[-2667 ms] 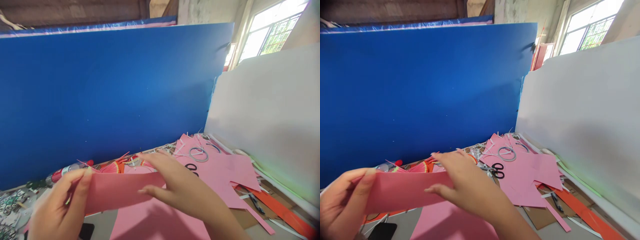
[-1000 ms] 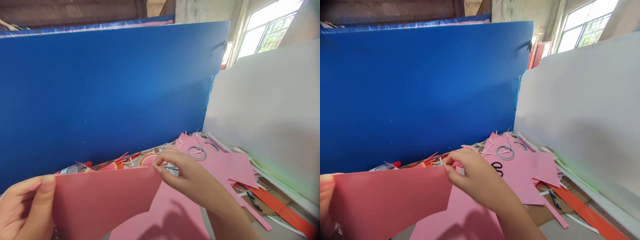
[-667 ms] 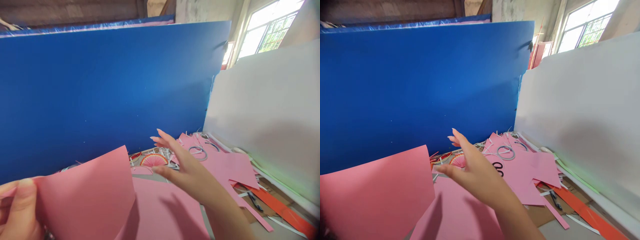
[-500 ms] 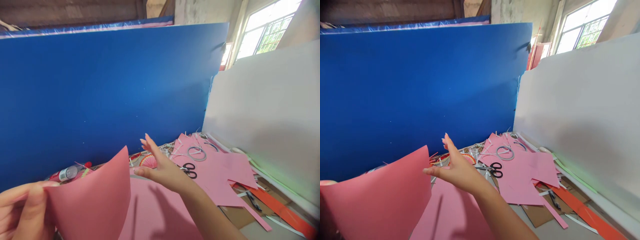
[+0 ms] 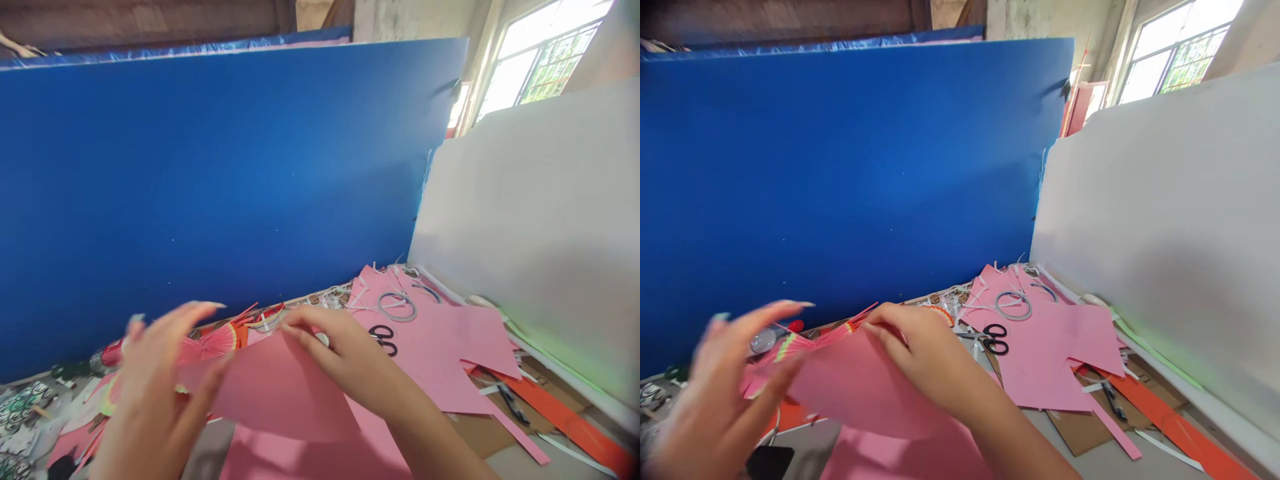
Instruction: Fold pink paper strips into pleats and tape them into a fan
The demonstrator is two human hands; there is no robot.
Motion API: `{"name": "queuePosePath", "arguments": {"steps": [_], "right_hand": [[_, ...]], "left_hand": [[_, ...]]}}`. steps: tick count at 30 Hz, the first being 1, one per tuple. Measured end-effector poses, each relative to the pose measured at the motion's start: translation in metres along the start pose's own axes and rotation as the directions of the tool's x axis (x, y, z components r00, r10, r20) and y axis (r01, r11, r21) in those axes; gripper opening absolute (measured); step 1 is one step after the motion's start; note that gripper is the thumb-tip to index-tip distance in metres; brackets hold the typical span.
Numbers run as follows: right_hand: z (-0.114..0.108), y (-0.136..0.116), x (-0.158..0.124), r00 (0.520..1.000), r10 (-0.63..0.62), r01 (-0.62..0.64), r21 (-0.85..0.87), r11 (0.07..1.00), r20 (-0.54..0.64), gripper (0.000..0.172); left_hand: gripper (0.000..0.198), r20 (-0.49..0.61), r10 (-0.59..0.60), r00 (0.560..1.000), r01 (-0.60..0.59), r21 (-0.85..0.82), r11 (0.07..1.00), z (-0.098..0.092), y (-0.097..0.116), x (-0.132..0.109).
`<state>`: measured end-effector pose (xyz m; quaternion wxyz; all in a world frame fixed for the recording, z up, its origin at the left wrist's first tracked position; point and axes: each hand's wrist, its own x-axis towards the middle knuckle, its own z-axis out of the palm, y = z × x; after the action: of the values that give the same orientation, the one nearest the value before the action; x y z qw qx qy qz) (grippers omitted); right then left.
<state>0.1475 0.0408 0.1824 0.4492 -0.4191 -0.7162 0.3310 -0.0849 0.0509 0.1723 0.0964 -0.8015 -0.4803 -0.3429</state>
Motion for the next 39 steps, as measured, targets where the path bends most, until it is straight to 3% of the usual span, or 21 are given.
{"name": "queuePosePath", "arguments": {"steps": [1, 3, 6, 17, 21, 23, 27, 30, 34, 39], "right_hand": [[0.002, -0.003, -0.001, 1.000, -0.022, 0.023, -0.051, 0.998, 0.019, 0.021], [0.005, -0.007, -0.003, 0.998, -0.039, 0.044, -0.116, 0.992, 0.046, 0.022], [0.004, -0.010, -0.005, 0.999, -0.027, 0.036, -0.244, 0.969, 0.039, 0.020], [-0.002, -0.008, -0.007, 0.999, -0.024, 0.003, -0.412, 0.911, -0.046, 0.028], [-0.003, -0.002, -0.005, 0.983, -0.029, -0.052, -0.431, 0.901, -0.179, 0.024], [-0.004, -0.002, -0.006, 0.973, -0.005, -0.079, -0.356, 0.931, -0.229, 0.023], [0.000, -0.008, -0.007, 0.996, 0.023, -0.037, -0.174, 0.984, -0.082, 0.015], [0.007, -0.010, -0.009, 0.999, -0.029, 0.021, -0.173, 0.985, -0.043, 0.015], [0.006, -0.004, -0.013, 0.982, -0.156, 0.125, -0.254, 0.959, -0.109, 0.015], [-0.010, -0.001, -0.018, 0.950, -0.234, 0.151, -0.352, 0.924, -0.207, 0.017]], "left_hand": [[0.039, 0.110, 0.067, 0.992, -0.064, -0.027, 0.998, 0.004, 0.009, 0.003], [0.022, 0.248, 0.072, 0.966, -0.052, -0.086, 0.995, 0.011, 0.021, 0.006], [0.020, 0.331, 0.031, 0.943, 0.024, -0.159, 0.987, 0.015, 0.027, 0.006], [0.027, 0.387, -0.028, 0.922, 0.115, -0.204, 0.972, 0.004, 0.030, 0.009], [0.024, 0.318, 0.027, 0.948, 0.035, -0.189, 0.981, 0.005, 0.024, 0.008], [0.023, 0.260, 0.030, 0.965, 0.013, -0.162, 0.987, 0.006, 0.021, 0.007], [0.023, 0.170, 0.037, 0.985, -0.010, -0.156, 0.988, 0.007, 0.019, 0.004], [0.024, 0.159, 0.024, 0.987, 0.009, -0.201, 0.980, 0.011, 0.023, 0.002], [0.023, 0.185, -0.022, 0.983, 0.075, -0.285, 0.956, 0.014, 0.030, 0.003], [0.020, 0.290, 0.022, 0.957, 0.092, -0.373, 0.923, 0.012, 0.031, 0.004]]}}
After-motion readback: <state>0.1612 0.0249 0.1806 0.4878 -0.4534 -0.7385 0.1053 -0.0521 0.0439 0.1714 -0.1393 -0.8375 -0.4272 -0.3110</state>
